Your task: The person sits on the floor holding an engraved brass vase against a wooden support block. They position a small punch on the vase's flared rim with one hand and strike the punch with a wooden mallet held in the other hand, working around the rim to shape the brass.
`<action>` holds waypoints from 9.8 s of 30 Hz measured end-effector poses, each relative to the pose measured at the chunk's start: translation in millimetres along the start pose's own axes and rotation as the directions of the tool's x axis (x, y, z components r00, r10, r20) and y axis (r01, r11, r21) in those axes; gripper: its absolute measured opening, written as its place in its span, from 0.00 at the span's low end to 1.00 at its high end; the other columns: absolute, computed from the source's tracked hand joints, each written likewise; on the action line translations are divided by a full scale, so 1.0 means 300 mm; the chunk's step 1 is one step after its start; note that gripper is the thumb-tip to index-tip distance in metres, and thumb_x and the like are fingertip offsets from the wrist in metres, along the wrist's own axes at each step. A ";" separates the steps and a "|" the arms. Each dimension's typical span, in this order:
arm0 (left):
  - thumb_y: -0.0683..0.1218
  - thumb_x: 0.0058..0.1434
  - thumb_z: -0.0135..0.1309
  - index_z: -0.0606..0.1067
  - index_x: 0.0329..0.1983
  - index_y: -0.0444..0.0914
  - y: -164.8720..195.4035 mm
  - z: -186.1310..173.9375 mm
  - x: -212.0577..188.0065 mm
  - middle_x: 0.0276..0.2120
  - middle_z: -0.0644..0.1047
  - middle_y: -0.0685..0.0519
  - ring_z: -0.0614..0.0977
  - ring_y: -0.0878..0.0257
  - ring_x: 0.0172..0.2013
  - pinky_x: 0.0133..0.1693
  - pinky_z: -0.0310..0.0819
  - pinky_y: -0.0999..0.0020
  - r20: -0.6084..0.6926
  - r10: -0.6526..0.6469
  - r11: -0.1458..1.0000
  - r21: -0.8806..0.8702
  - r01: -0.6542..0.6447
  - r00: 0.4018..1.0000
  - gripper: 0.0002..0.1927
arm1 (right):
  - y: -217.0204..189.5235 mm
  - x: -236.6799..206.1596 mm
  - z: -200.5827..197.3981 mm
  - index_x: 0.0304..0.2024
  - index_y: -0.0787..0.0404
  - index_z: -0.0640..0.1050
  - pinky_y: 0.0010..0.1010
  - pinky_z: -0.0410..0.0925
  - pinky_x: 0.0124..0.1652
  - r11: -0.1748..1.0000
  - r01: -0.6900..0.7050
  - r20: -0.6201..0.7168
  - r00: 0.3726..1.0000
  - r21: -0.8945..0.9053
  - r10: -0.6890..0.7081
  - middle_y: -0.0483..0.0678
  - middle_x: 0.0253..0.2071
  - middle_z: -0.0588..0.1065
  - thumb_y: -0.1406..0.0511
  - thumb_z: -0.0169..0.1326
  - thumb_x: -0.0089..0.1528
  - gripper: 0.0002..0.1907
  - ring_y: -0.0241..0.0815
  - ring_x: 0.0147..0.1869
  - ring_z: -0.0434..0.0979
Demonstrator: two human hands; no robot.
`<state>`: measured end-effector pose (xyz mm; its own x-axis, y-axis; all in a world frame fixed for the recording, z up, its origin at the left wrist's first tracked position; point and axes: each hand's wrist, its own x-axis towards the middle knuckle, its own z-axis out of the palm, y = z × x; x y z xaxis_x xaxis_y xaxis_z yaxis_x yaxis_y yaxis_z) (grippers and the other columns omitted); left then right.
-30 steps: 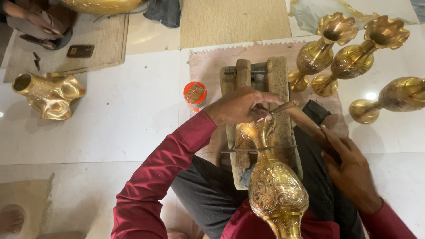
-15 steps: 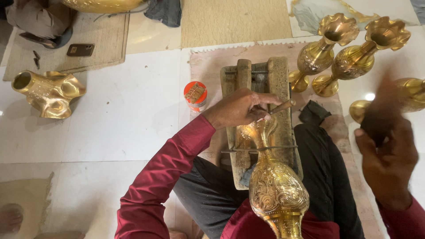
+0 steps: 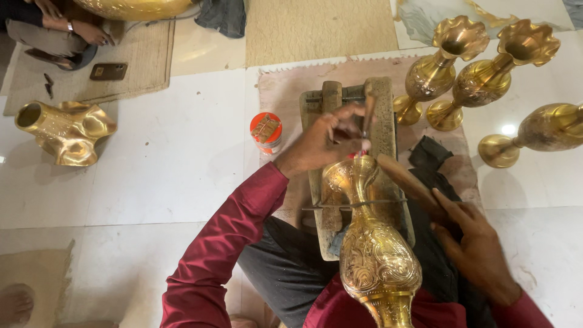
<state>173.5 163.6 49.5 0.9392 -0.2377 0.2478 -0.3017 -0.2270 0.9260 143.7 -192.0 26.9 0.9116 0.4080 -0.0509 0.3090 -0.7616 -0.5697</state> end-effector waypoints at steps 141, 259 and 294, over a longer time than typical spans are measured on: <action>0.47 0.66 0.61 0.67 0.71 0.49 0.084 0.090 -0.050 0.37 0.86 0.51 0.88 0.61 0.30 0.37 0.83 0.63 -0.071 -0.007 0.925 0.379 0.034 0.997 0.30 | 0.009 0.209 -0.203 0.67 0.41 0.72 0.39 0.72 0.52 0.786 0.262 -0.079 0.928 -0.559 -0.365 0.48 0.51 0.77 0.67 0.60 0.61 0.32 0.44 0.48 0.79; 0.39 0.67 0.60 0.72 0.64 0.40 0.079 0.061 -0.128 0.55 0.81 0.47 0.88 0.58 0.48 0.48 0.87 0.68 -0.081 0.100 0.970 0.228 -0.080 0.992 0.23 | -0.132 0.184 -0.262 0.69 0.46 0.71 0.36 0.71 0.54 0.905 0.410 -0.288 0.858 -0.118 -0.426 0.52 0.56 0.74 0.69 0.57 0.62 0.32 0.44 0.57 0.75; 0.34 0.64 0.57 0.70 0.67 0.39 0.063 0.029 -0.095 0.61 0.77 0.46 0.87 0.58 0.50 0.52 0.85 0.67 0.042 0.123 0.975 0.179 -0.128 0.992 0.27 | -0.137 0.153 -0.237 0.68 0.55 0.71 0.34 0.73 0.44 0.858 0.436 -0.322 0.799 -0.273 -0.508 0.51 0.50 0.72 0.69 0.62 0.60 0.32 0.43 0.49 0.78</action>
<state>139.6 157.9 57.3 0.8873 -0.3031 0.3476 -0.4443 -0.3601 0.8203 192.2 -177.9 106.2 0.6584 0.5508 0.5129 0.7363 -0.6128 -0.2870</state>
